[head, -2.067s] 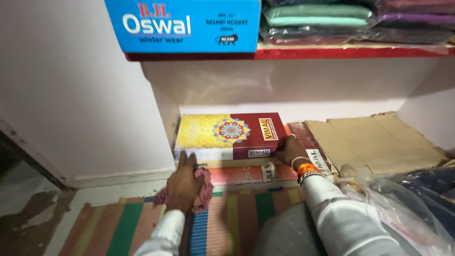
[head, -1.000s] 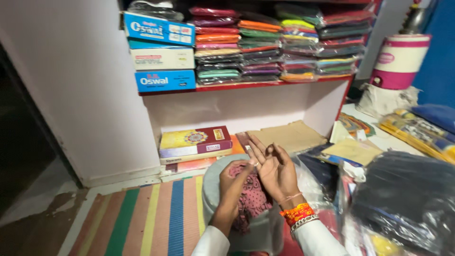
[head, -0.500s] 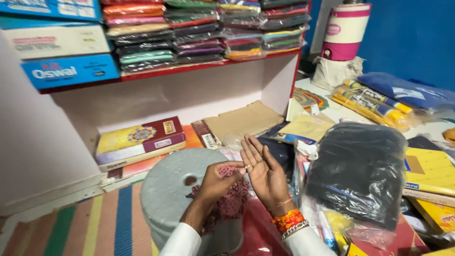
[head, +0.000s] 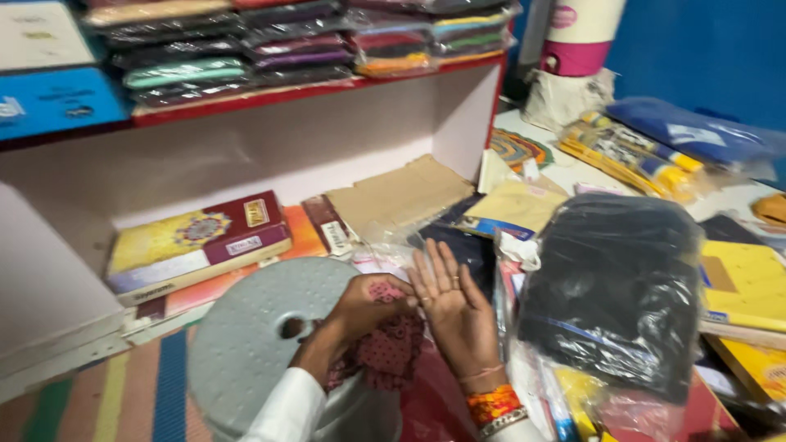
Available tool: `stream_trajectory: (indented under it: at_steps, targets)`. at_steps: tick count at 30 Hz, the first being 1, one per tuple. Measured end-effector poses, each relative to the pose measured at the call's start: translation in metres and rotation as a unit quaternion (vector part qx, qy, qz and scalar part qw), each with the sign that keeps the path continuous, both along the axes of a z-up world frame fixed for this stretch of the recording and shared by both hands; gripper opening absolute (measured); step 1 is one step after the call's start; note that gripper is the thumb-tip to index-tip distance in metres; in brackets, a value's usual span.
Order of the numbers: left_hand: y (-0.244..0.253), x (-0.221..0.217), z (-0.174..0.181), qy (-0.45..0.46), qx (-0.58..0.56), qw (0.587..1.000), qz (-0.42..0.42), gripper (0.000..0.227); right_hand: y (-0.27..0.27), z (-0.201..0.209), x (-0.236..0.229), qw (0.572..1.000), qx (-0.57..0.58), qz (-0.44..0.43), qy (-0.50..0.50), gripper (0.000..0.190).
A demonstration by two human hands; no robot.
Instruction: The person sits on a striped mat and uses a pink cloth to wipe the inside and outside of several cardboard boxes. They handle a white box and a yellow box, cleaning them thoroughly before stacking them on a pile.
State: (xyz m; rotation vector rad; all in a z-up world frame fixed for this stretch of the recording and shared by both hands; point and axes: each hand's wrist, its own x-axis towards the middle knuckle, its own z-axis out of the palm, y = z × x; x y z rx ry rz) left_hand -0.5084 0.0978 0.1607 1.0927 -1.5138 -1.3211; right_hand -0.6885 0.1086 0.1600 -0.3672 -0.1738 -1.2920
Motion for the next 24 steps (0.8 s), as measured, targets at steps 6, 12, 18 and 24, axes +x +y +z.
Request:
stream_trajectory:
  at_steps: [6, 12, 18, 24]
  targets:
    - [-0.005, 0.001, -0.021, 0.012, -0.068, 0.998, 0.012, 0.015, 0.005, -0.011, 0.001, 1.0, 0.0, 0.018, 0.013, 0.058]
    - [-0.002, 0.003, -0.031, 0.032, -0.118, 0.99, 0.075, 0.013, 0.011, -0.013, 0.002, 0.991, -0.024, 0.007, 0.13, 0.061]
    - [0.003, 0.016, -0.034, 0.173, -0.094, 0.955, 0.221, 0.021, 0.018, -0.03, 0.019, 0.926, -0.059, -0.068, 0.367, 0.06]
    - [0.005, 0.019, -0.025, 0.197, -0.109, 0.941, 0.253, 0.026, 0.029, -0.028, 0.03, 0.933, -0.042, -0.03, 0.357, 0.055]
